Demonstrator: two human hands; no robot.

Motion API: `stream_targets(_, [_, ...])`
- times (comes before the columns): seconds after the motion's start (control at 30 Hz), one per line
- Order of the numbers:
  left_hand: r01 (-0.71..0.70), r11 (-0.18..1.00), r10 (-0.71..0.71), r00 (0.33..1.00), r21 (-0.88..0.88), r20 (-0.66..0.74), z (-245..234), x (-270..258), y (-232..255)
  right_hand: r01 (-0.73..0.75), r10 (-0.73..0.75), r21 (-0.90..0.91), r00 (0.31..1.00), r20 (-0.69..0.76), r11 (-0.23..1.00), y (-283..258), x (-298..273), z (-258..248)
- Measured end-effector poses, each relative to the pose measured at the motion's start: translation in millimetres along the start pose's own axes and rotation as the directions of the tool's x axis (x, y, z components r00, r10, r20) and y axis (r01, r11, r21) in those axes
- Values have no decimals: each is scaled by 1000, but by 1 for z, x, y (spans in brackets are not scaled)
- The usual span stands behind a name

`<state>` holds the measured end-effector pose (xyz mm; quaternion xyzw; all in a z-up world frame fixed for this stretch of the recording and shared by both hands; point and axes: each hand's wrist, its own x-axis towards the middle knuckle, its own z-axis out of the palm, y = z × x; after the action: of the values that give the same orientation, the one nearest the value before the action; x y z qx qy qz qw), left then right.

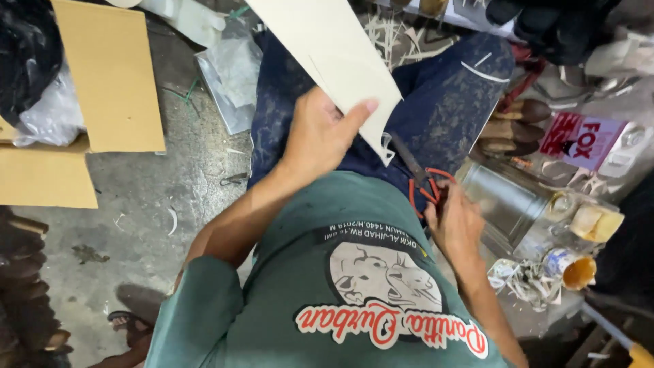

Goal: Cutting out curved pattern pieces from a white material using scissors in a workshop.

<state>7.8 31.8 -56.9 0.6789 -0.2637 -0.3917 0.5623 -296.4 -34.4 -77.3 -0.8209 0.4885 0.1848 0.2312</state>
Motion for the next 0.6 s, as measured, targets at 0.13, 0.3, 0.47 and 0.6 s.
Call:
stream_targets(0.13, [-75,994,64,991,-83,-121,-7,26,17,-93,89,86,995,46,992,17,6,-9])
stream_targets(0.3, [-150,737,96,988,-659,-117,-14,54,24,115,-126,403,992,0,908,-26,3,-52])
stream_targets(0.47, [-144,653,126,989,-743,-80,-2,45,47,397,-545,613,836,66,683,-68,16,-71])
stream_targets(0.6, [-109,686,127,991,-720,-30,5,31,62,403,-554,620,830,62,673,-88,25,-82])
